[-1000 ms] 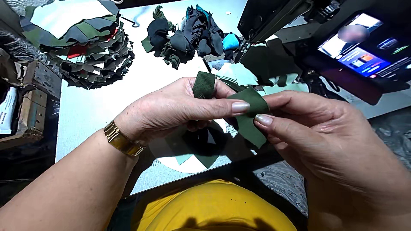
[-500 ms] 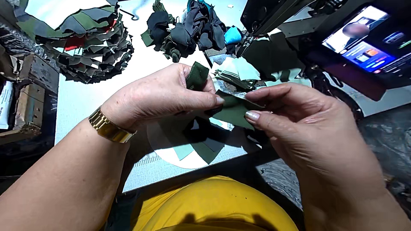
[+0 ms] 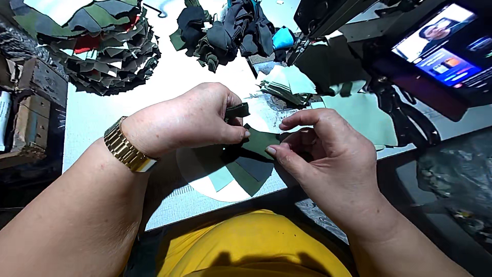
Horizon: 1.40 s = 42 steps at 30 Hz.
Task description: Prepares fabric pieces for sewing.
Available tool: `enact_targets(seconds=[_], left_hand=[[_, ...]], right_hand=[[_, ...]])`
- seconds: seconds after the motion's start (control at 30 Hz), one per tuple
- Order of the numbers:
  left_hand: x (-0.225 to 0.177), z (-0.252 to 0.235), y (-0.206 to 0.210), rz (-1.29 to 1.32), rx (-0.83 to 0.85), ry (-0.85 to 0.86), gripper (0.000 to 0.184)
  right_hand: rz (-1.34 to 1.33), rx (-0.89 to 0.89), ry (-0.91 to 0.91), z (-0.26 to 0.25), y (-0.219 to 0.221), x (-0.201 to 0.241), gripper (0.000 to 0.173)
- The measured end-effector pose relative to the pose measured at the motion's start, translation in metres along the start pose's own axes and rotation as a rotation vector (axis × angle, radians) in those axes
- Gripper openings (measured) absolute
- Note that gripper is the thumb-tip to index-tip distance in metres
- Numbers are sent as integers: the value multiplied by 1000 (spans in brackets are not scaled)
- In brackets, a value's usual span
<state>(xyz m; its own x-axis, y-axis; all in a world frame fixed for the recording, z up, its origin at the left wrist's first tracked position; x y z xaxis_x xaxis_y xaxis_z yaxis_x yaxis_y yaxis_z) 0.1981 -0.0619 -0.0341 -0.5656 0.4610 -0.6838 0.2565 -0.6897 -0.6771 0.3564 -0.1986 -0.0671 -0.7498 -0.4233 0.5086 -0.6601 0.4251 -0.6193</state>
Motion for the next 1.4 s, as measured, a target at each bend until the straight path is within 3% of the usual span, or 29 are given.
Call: enact_targets(seconds=[0.27,0.53,0.7,0.87,1.13,1.4], left_hand=[[0,-3,6,-145,-11,-75,13],[-5,1,1,-215,-85,-37,21],[-2,-2,7,-293,-30,-69,23],[0,0,4,-301,20,-79,20],[2,-1,-4,21,-94,76,13],[7,-2,-5,474,-88,39,19]], right_hand=[[192,113,-81,-2,0,4,21],[114,116,-151,-7,-14,3,13],[123,283,-276,1,3,8,19],[67,372,-260,5,-4,14,24],[123,250,-133,6,-75,-11,15],[175,349,-213,26,-50,-13,17]])
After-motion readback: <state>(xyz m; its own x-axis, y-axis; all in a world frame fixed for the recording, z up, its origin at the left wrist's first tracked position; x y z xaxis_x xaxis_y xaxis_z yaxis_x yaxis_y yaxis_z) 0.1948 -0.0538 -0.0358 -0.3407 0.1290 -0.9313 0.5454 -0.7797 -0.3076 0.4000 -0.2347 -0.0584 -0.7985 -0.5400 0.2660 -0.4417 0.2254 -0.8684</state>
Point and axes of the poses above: each hand's wrist, its own z-axis away from the middle knuckle, its own y-axis out of the palm, x = y × z, the point moved 4 cm from there along -z, towards the middle knuckle, and after that the axes turned 11 degrees about -y, right-handed, at the moved point
